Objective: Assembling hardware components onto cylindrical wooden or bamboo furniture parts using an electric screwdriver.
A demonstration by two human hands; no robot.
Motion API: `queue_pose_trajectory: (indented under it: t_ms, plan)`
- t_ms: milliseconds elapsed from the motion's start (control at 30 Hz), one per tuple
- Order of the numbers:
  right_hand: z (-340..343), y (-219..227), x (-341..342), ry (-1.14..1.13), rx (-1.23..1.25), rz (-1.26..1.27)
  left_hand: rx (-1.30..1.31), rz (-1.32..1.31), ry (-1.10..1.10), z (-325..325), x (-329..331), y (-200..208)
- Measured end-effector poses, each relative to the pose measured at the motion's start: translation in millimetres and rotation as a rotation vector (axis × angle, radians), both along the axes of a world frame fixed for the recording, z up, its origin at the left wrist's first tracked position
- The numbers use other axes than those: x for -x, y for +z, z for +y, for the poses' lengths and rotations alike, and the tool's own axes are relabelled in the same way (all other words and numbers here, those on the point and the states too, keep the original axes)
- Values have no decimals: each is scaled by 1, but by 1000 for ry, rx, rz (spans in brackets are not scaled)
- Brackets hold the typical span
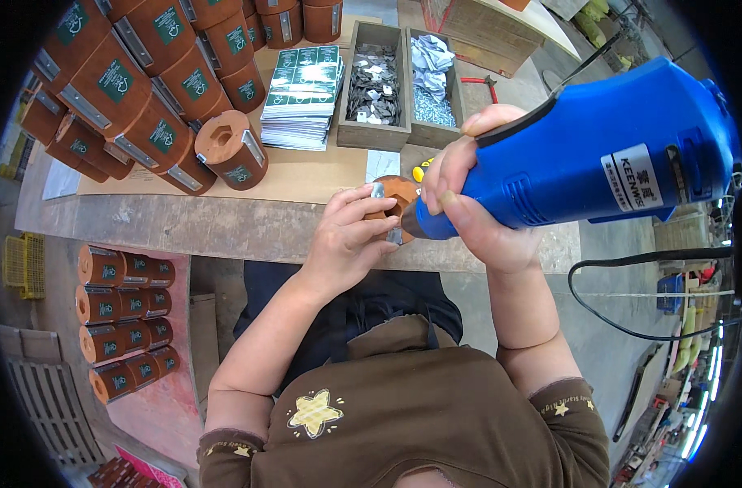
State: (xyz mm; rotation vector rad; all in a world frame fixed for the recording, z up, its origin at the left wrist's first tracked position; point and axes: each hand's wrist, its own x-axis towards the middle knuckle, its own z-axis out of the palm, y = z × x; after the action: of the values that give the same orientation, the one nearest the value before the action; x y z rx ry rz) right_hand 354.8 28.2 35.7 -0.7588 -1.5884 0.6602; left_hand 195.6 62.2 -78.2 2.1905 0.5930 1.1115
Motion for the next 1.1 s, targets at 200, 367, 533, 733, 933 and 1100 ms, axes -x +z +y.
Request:
queue_pose_trajectory:
  t_ms: [200, 367, 533, 733, 933, 1100]
  plan:
    - [0, 0, 1, -29, 19, -47, 0, 6, 4, -1, 1, 1]
    - [-2, -2, 3, -14, 38, 20, 10, 5, -1, 0, 1, 1]
    - [-2, 0, -3, -68, -30, -138, 5, 16, -1, 0, 1, 3]
    - [-10, -13, -32, -42, -29, 577, 54, 36, -25, -1, 0, 6]
    - [-24, -37, -81, -279, 38, 828, 90, 59, -45, -4, 4, 4]
    - [-39, -71, -110, -382, 103, 1003, 344, -315, -38, -4, 10, -6]
